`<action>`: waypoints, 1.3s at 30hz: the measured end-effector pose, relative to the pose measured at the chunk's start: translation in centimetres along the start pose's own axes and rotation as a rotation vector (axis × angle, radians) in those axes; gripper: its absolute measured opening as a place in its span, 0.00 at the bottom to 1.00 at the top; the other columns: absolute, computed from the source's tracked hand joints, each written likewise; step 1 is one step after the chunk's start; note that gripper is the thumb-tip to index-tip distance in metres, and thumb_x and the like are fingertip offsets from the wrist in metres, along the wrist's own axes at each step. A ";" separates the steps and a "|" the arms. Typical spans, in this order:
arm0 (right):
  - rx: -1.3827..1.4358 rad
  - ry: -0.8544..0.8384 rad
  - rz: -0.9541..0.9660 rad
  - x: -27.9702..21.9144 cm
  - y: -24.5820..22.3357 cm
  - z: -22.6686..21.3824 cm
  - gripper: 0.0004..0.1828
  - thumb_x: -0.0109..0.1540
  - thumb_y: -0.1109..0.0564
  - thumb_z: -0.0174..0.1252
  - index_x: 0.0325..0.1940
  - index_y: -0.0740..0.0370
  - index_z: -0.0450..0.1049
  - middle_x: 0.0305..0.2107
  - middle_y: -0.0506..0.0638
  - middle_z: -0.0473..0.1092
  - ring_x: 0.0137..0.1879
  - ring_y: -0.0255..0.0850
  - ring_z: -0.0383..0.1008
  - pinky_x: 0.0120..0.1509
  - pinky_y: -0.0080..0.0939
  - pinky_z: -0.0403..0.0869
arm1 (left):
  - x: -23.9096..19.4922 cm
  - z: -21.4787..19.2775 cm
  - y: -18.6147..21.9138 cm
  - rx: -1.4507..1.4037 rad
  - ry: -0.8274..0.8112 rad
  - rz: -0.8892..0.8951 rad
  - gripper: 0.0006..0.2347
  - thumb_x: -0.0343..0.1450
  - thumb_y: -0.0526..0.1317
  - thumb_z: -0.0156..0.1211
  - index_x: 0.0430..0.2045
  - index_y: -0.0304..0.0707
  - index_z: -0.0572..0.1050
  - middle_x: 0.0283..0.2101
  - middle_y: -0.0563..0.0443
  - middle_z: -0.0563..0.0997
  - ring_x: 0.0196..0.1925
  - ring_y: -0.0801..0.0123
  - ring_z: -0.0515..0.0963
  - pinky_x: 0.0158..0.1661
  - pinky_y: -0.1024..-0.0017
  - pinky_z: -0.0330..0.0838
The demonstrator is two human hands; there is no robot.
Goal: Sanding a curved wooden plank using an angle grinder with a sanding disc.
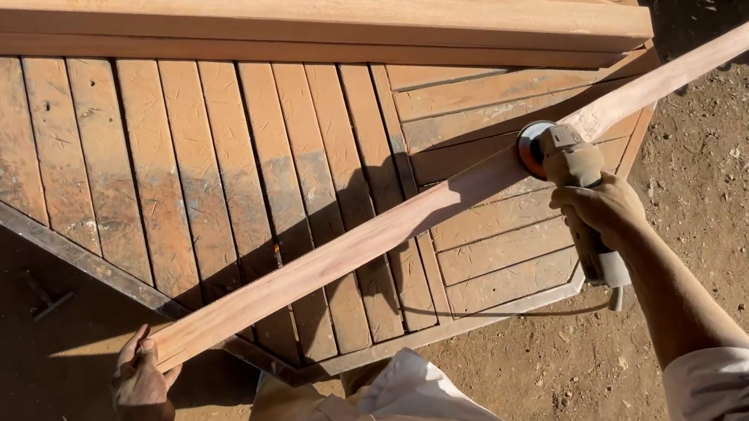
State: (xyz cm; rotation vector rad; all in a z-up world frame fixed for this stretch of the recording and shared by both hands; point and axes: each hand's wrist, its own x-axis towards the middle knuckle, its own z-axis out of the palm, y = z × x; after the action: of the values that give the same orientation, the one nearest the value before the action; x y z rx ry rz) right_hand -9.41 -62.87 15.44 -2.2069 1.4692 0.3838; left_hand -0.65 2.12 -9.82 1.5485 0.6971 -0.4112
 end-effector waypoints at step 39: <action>-0.203 -0.137 -0.084 -10.7 -3.5 5.3 0.31 0.42 0.42 0.64 0.49 0.49 0.75 0.38 0.53 0.79 0.44 0.53 0.79 0.46 0.52 0.72 | -4.1 2.2 3.0 0.013 0.059 0.082 0.16 0.81 0.47 0.47 0.60 0.45 0.71 0.69 0.35 0.68 0.69 0.39 0.68 0.56 0.41 0.74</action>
State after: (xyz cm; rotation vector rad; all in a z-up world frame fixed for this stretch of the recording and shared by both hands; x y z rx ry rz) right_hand -10.27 -50.46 16.66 -2.3378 1.3113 0.6680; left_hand -1.48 -0.75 -5.18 1.6016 0.6747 -0.3102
